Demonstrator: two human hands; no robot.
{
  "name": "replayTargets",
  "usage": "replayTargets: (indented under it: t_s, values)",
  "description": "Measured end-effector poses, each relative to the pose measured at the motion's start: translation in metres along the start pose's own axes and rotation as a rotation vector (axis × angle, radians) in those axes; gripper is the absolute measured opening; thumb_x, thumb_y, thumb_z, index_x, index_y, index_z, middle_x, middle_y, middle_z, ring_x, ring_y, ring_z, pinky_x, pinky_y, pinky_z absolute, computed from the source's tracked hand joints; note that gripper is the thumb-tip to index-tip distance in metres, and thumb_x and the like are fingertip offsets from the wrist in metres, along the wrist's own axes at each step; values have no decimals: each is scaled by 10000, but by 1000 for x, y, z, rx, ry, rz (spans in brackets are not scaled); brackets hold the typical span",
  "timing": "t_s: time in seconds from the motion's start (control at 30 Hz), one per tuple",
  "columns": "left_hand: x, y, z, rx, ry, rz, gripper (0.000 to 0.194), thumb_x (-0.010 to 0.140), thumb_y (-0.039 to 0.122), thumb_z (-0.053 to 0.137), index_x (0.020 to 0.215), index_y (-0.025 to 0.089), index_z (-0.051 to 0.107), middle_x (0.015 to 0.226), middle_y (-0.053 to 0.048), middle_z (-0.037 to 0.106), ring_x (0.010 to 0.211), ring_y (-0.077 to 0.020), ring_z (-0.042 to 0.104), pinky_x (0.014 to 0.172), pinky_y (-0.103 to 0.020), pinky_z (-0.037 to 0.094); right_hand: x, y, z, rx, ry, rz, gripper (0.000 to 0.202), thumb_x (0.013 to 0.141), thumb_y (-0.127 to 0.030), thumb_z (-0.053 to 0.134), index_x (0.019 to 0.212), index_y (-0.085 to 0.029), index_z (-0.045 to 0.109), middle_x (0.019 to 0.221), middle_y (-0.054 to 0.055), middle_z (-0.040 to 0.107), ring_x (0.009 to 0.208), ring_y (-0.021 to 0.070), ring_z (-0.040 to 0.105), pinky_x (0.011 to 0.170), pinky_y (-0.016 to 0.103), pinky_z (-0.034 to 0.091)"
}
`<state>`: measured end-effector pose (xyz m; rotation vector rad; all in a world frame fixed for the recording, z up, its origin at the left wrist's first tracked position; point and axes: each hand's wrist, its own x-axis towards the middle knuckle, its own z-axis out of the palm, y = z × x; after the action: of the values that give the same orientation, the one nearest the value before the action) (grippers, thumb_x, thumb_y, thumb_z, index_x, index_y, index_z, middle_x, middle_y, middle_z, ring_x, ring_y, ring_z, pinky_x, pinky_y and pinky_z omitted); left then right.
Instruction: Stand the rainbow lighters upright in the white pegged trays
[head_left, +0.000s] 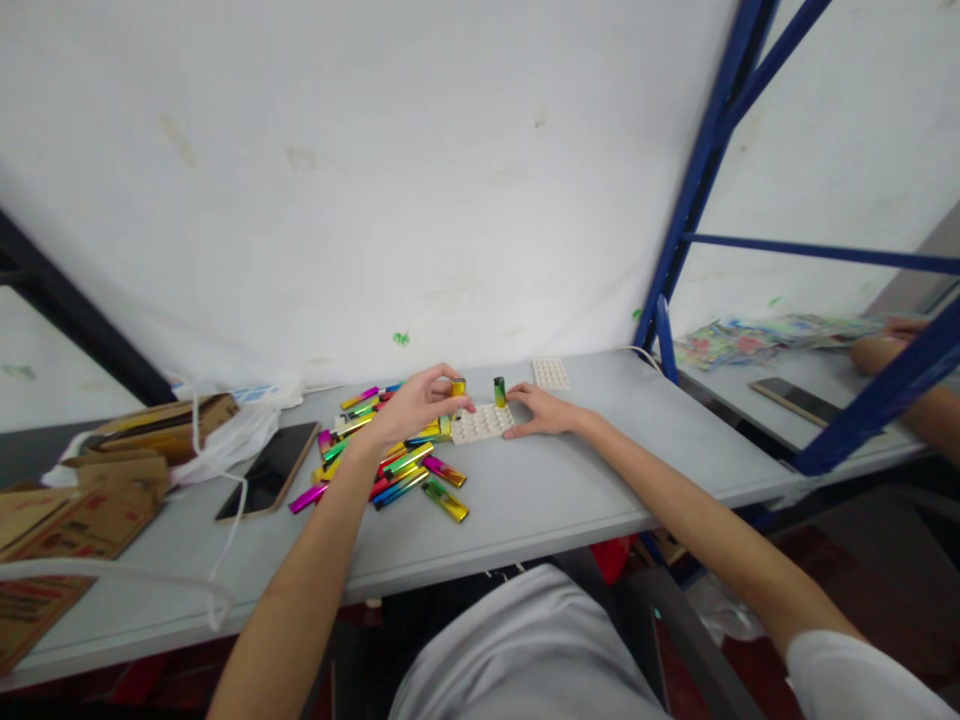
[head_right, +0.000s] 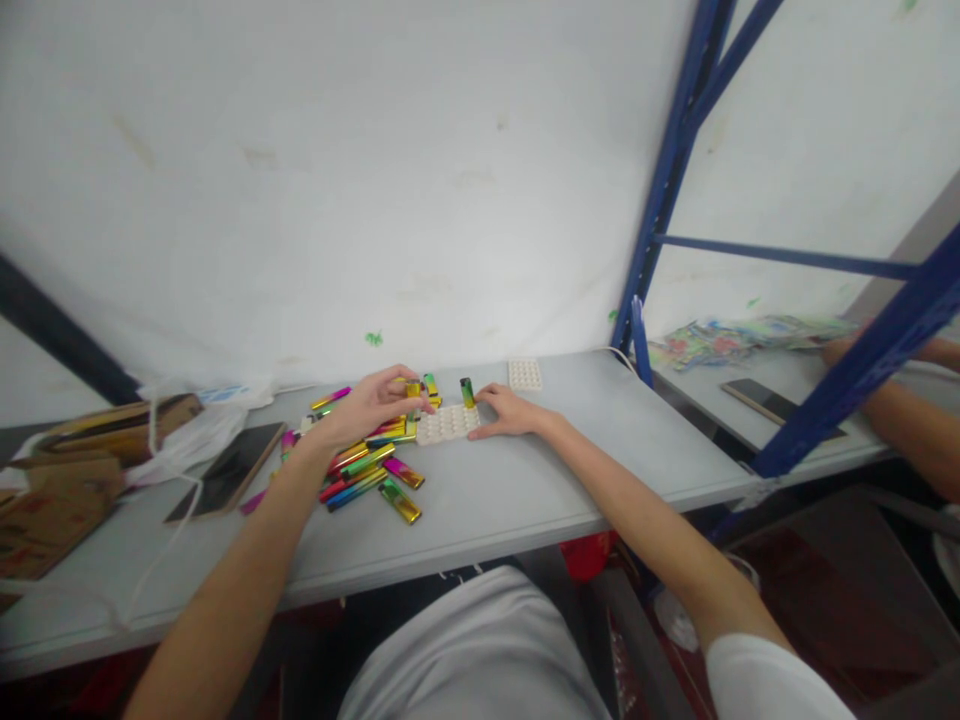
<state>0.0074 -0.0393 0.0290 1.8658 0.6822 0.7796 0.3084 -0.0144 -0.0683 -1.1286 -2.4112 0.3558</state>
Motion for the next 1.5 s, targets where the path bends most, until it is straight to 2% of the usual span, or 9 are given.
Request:
replayTargets:
  t_s: [0.27,0.4,0.57,0.73,0.9,1.0,1.1,1.27,1.5]
  values:
    - [14,-14,7,-108,255,-21,409,767,541,826,826,191,622,731,-2,675,640,-139,633,607,-255,509,1,-6,0,0,35,4,836,781,-696,799,1395,-160,614,1369,183,599,1265,343,596,1128,492,470]
    - [18,-18,10,-311,303,-77,417,737,452,865,875,208,556,609,76,567,458,-65,469,486,-204,382,0,-11,-7,2,118,61,728,916,-706,642,1372,-140,616,1202,168,663,1087,295,656,1001,439,521]
    - [15,-16,11,-475,293,-73,392,762,355,843,827,199,489,797,-54,753,675,-155,696,707,-303,545,-2,-11,-15,23,226,185,625,1083,-639,288,1123,-161,689,963,102,721,919,245,675,878,351,497]
    - [13,-15,15,-552,259,-86,401,732,242,866,971,197,548,883,-54,775,848,-225,763,886,-406,576,-1,-11,-12,9,331,275,700,1081,-665,209,1045,-191,723,990,97,752,983,249,677,909,327,460]
    - [13,-15,23,-514,178,-149,390,772,185,783,1126,150,622,884,-64,736,812,-217,751,833,-375,590,-1,-13,-9,4,381,294,885,1060,-696,87,981,-168,792,870,97,730,897,240,664,890,329,448]
    - [14,-15,29,-530,195,-178,280,769,173,715,1023,172,598,800,-19,678,650,-156,674,630,-288,552,0,-13,-9,-7,405,302,951,1046,-707,37,982,-162,814,781,88,691,855,241,649,874,337,443]
    - [16,-14,32,-567,231,-230,191,835,278,649,979,216,541,715,23,615,470,-94,480,430,-189,348,-1,-15,-9,-5,400,299,981,1032,-728,21,1007,-162,821,745,81,664,828,241,642,849,337,440]
    - [18,-16,28,-613,254,-292,433,951,584,438,760,202,508,534,75,319,401,-78,262,387,-169,181,-2,-20,-12,17,368,331,1022,1004,-763,-6,1069,-159,815,622,41,576,701,219,602,779,319,436]
    - [21,-22,26,-522,248,-301,448,937,467,354,559,226,340,496,91,165,371,-67,112,364,-182,120,-2,-23,-13,69,346,332,1042,973,-808,12,1076,-143,808,632,36,580,653,198,577,790,313,438]
